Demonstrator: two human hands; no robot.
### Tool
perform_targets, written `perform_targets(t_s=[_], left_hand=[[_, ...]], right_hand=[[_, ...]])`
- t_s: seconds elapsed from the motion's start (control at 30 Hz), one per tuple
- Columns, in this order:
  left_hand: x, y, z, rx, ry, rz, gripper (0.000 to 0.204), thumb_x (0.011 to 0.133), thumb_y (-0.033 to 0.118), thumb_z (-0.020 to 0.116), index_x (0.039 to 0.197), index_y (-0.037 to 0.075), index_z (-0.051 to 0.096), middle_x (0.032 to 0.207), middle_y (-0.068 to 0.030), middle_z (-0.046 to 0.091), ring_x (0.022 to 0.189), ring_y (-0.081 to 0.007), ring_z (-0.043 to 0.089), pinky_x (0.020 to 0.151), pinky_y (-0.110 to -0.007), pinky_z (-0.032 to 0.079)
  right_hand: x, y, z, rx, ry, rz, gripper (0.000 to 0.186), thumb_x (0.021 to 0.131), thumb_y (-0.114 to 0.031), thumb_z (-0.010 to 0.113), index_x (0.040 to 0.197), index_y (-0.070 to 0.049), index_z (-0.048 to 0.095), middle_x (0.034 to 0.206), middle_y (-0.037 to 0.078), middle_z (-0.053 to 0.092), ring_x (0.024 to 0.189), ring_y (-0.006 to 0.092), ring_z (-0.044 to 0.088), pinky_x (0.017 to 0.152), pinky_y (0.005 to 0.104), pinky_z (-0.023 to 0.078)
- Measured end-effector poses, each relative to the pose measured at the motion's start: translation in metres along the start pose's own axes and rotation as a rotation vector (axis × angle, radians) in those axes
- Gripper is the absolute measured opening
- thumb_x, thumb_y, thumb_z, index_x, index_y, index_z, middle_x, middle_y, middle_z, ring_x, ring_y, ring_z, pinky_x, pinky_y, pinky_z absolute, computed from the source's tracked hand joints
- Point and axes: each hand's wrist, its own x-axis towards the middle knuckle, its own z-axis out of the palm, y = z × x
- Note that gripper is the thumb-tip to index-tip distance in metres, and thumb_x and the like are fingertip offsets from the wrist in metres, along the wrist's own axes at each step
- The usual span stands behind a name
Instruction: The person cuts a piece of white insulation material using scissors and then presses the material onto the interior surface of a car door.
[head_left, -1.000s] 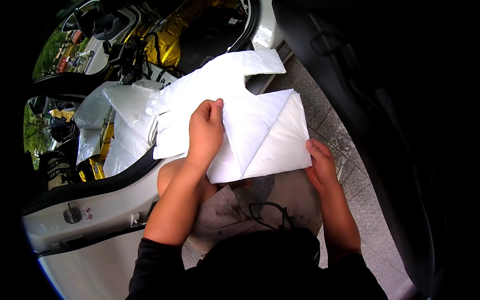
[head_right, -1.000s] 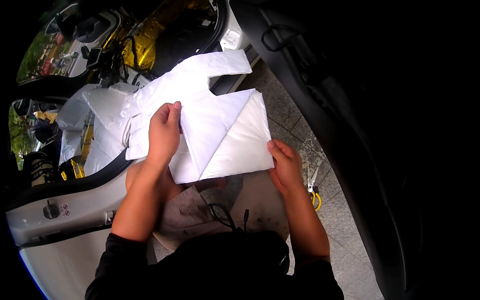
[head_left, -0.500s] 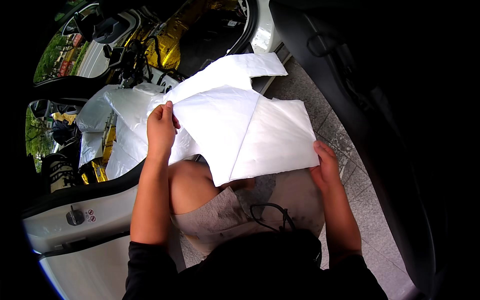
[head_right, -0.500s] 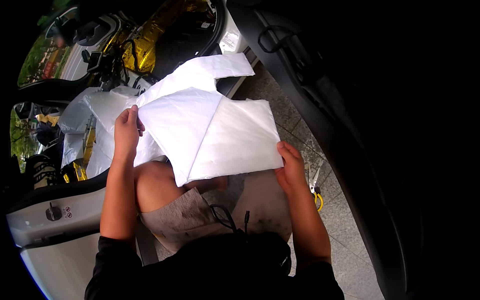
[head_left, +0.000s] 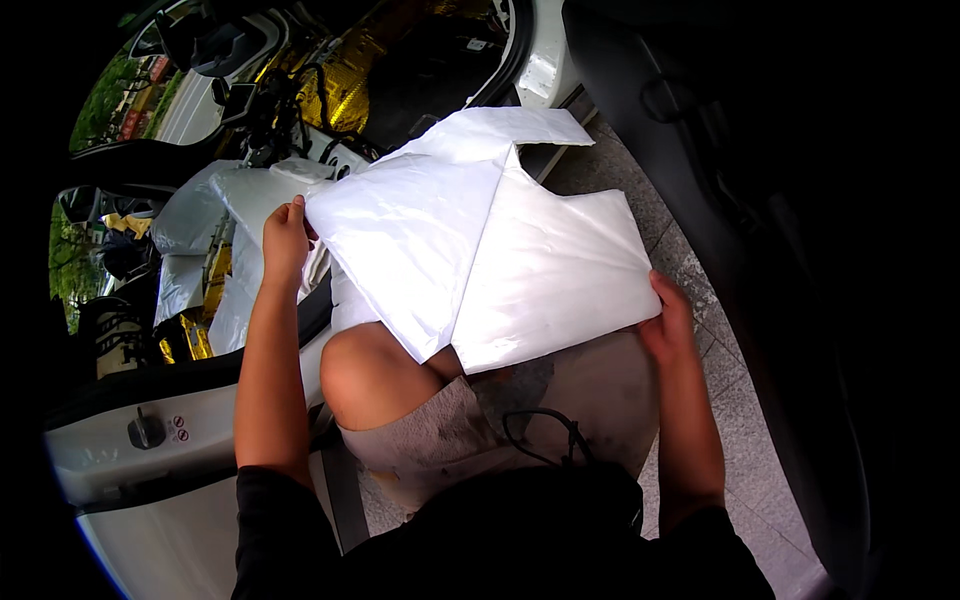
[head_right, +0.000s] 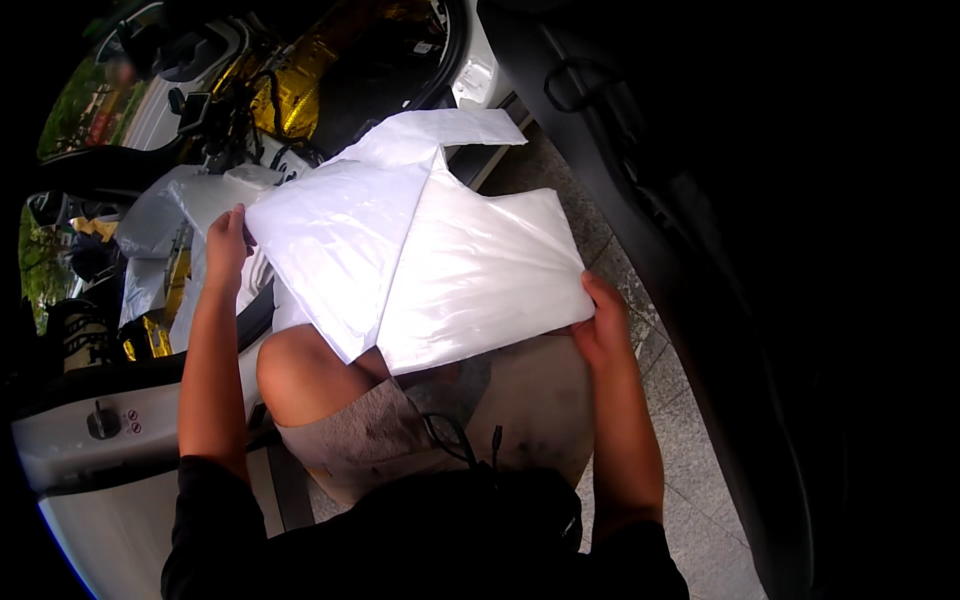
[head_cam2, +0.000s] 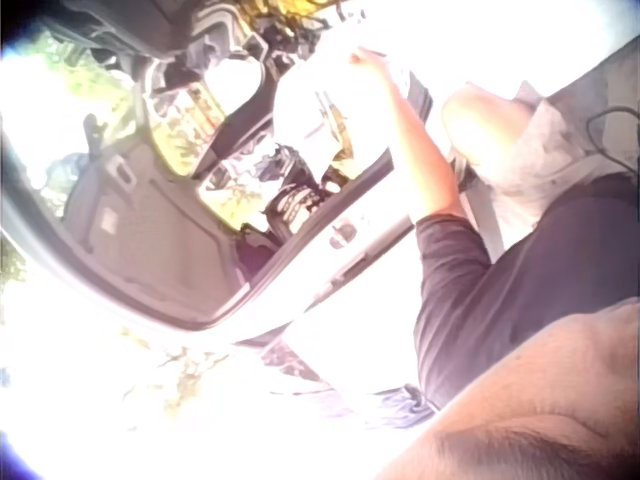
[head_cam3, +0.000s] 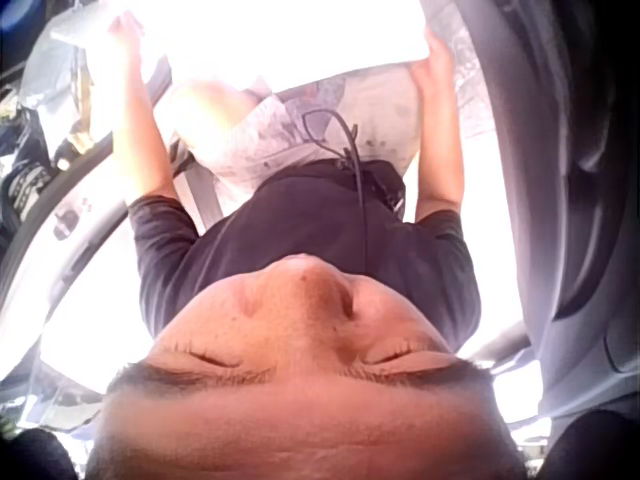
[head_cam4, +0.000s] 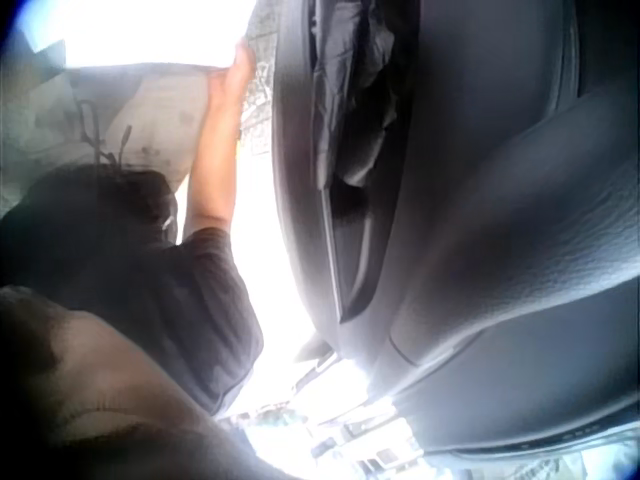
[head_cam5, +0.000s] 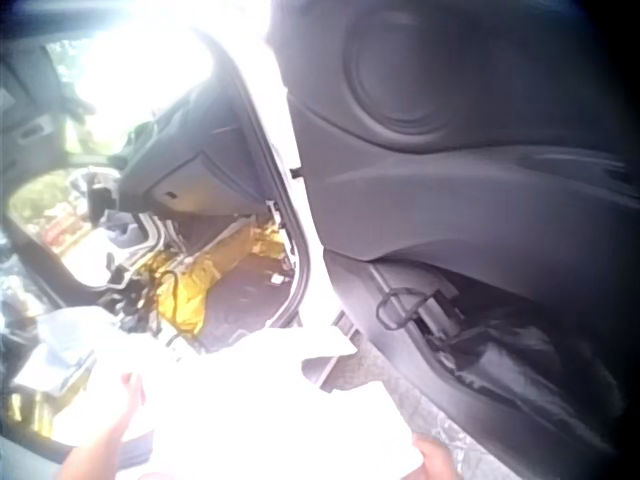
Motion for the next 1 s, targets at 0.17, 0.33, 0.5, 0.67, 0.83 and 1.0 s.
perform_targets(t_s=[0.17,0.33,0.5,0.67,0.83,1.0], left_hand=[[0.031,0.007,0.004,0.084,0.066,0.044,0.045,0.111,0.036,0.052,0.092,-0.002,0.067,0.067,-0.0053,0.063,0.06,-0.0144,0.063,0.055,-0.032,0.05],[0.068,0.031,0.01,0.396,0.19,0.264,0.046,0.11,0.036,0.051,0.097,-0.005,0.068,0.078,-0.0224,0.07,0.073,-0.037,0.071,0.067,-0.047,0.053],[0.108,0.059,0.028,0.606,0.288,0.568,0.044,0.108,0.037,0.052,0.099,-0.003,0.068,0.09,-0.0268,0.071,0.087,-0.0502,0.068,0.076,-0.053,0.052],[0.13,0.06,0.04,0.433,0.182,0.471,0.052,0.108,0.046,0.054,0.097,-0.003,0.069,0.085,-0.0248,0.072,0.086,-0.0421,0.071,0.075,-0.05,0.054],[0.071,0.042,0.049,0.139,-0.026,0.002,0.082,0.102,0.061,0.057,0.149,-0.005,0.047,0.118,-0.0229,0.071,0.094,-0.0285,0.073,0.088,-0.039,0.056],[-0.054,0.056,0.075,0.5,-0.494,0.157,0.095,0.094,0.064,0.067,0.152,-0.008,0.044,0.142,-0.0338,0.059,0.129,-0.0421,0.061,0.109,-0.045,0.048]], right_hand=[[0.017,-0.001,-0.016,-0.06,-0.045,-0.018,0.043,0.104,-0.027,0.062,0.133,0.005,0.06,0.127,0.016,0.069,0.116,0.0272,0.067,0.102,0.0438,0.054],[0.021,-0.005,-0.016,-0.077,-0.043,-0.027,0.041,0.105,-0.025,0.061,0.132,0.006,0.06,0.128,0.017,0.068,0.119,0.0271,0.066,0.104,0.0433,0.053],[0.024,-0.012,-0.03,0.0,-0.07,-0.017,0.04,0.106,-0.024,0.059,0.133,0.006,0.06,0.129,0.017,0.068,0.121,0.0273,0.065,0.108,0.0422,0.051],[0.02,-0.012,-0.01,0.171,-0.08,0.021,0.045,0.107,-0.027,0.057,0.14,0.004,0.056,0.134,0.016,0.066,0.128,0.0285,0.062,0.111,0.0446,0.048],[0.008,-0.004,0.01,0.455,-0.164,0.08,0.038,0.11,-0.028,0.053,0.134,0.0,0.061,0.133,0.016,0.067,0.128,0.0311,0.061,0.113,0.0493,0.046],[0.042,0.046,-0.029,0.512,-0.4,0.095,0.044,0.109,-0.032,0.051,0.14,-0.002,0.059,0.141,0.018,0.063,0.133,0.0329,0.058,0.115,0.0531,0.043]])
